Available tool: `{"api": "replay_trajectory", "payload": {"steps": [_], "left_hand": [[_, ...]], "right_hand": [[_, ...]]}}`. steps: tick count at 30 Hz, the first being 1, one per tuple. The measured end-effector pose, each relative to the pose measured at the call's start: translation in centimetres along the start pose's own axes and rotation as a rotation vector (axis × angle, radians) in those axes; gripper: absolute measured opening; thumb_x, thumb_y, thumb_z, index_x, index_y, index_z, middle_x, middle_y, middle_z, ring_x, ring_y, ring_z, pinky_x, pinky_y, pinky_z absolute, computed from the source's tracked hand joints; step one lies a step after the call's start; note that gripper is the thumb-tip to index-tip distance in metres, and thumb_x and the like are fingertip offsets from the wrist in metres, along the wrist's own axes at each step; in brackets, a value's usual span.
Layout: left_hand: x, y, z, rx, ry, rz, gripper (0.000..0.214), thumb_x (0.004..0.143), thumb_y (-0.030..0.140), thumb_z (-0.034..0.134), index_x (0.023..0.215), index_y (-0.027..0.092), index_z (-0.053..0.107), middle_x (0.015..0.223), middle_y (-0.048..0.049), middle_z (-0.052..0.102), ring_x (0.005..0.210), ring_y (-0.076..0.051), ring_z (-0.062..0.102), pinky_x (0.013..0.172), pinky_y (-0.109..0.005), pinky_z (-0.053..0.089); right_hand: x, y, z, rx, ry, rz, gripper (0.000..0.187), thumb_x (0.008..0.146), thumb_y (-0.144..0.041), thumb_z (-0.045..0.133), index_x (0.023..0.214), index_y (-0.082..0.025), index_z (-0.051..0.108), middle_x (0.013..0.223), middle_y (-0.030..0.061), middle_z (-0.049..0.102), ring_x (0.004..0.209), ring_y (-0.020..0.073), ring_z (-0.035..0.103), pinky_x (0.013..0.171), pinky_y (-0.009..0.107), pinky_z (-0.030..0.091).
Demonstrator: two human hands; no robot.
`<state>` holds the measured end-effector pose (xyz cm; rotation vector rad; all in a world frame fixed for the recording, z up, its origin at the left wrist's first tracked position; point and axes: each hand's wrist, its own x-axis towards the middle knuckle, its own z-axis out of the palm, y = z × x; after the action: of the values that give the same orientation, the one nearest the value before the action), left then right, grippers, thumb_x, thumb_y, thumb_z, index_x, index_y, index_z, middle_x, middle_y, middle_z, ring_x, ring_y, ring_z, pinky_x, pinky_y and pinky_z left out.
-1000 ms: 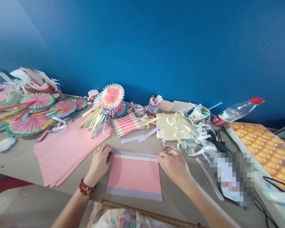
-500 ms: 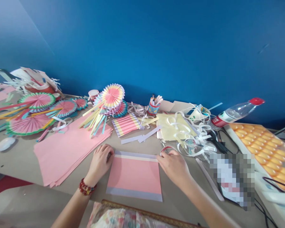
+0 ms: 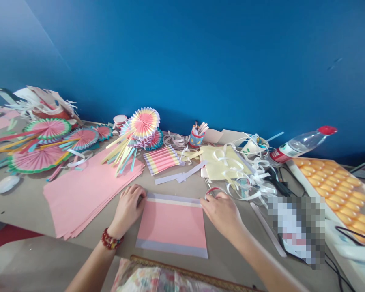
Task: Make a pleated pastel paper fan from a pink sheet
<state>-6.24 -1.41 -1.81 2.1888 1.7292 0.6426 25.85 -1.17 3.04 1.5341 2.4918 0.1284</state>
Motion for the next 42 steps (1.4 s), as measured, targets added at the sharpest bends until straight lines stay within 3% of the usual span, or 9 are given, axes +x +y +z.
{"api": "replay_trajectory", "payload": {"steps": [17, 20, 25, 30, 33, 37, 42], "left_hand": [[-0.2, 0.2, -0.3, -0.085, 0.057, 0.037, 0.011, 0.088, 0.015, 0.045, 0.088, 0.02, 0.054, 0.092, -0.0059, 0.06, 0.087, -0.022, 0.057, 0.08, -0.036, 0.046], [-0.8, 0.9, -0.8, -0.091, 0.043, 0.134, 0.023, 0.091, 0.012, 0.04, 0.099, 0.02, 0.059, 0.1, -0.0083, 0.06, 0.094, -0.022, 0.057, 0.082, -0.037, 0.047], [-1.1, 4.0, -1.5, -0.044, -0.121, 0.313, 0.03, 0.092, 0.011, 0.039, 0.111, 0.019, 0.061, 0.107, -0.0099, 0.061, 0.098, -0.023, 0.056, 0.087, -0.038, 0.048], [0.3, 6.4, -0.4, -0.009, -0.293, 0.599, 0.034, 0.094, 0.016, 0.043, 0.126, 0.018, 0.054, 0.122, -0.011, 0.061, 0.109, -0.023, 0.056, 0.095, -0.039, 0.048], [0.2, 5.6, 0.6, 0.037, -0.326, 0.616, 0.044, 0.094, 0.022, 0.047, 0.138, 0.019, 0.045, 0.137, -0.0095, 0.055, 0.122, -0.025, 0.051, 0.102, -0.043, 0.044], [-1.2, 2.7, 0.5, 0.089, -0.384, 0.627, 0.062, 0.096, 0.036, 0.048, 0.151, 0.019, 0.024, 0.153, -0.0063, 0.035, 0.139, -0.024, 0.034, 0.115, -0.043, 0.032], [-3.1, 0.0, -0.8, 0.138, -0.328, 0.492, 0.059, 0.098, 0.035, 0.044, 0.151, 0.022, 0.023, 0.152, -0.0052, 0.037, 0.139, -0.021, 0.036, 0.116, -0.041, 0.032]], "right_hand": [[0.1, -0.3, -0.3, 0.009, 0.003, 0.023, 0.015, 0.088, -0.013, 0.056, 0.081, -0.022, 0.066, 0.074, 0.0005, 0.067, 0.063, 0.0152, 0.055, 0.07, 0.033, 0.029], [0.2, -0.3, -0.4, 0.016, -0.013, 0.032, 0.015, 0.088, -0.012, 0.057, 0.081, -0.022, 0.066, 0.074, 0.0005, 0.068, 0.064, 0.0153, 0.056, 0.07, 0.033, 0.029], [0.2, -0.3, -0.5, 0.019, -0.02, 0.03, 0.015, 0.088, -0.012, 0.056, 0.082, -0.022, 0.066, 0.076, 0.0004, 0.068, 0.065, 0.0164, 0.057, 0.07, 0.033, 0.029], [0.2, -0.2, -0.1, 0.009, 0.017, 0.024, 0.015, 0.088, -0.012, 0.057, 0.083, -0.022, 0.066, 0.076, 0.0003, 0.068, 0.064, 0.0165, 0.057, 0.071, 0.034, 0.029], [0.1, -0.2, 0.0, 0.013, 0.026, 0.022, 0.015, 0.087, -0.011, 0.057, 0.083, -0.022, 0.066, 0.075, 0.0006, 0.069, 0.062, 0.0151, 0.057, 0.073, 0.033, 0.029], [0.1, -0.2, -0.3, 0.019, 0.012, 0.029, 0.014, 0.087, -0.012, 0.058, 0.084, -0.023, 0.066, 0.076, 0.0001, 0.069, 0.064, 0.0154, 0.058, 0.073, 0.033, 0.03], [0.4, -0.6, -0.8, 0.012, -0.012, 0.017, 0.005, 0.089, -0.024, 0.06, 0.088, -0.023, 0.065, 0.081, 0.0007, 0.07, 0.068, 0.0171, 0.06, 0.071, 0.033, 0.03]]}}
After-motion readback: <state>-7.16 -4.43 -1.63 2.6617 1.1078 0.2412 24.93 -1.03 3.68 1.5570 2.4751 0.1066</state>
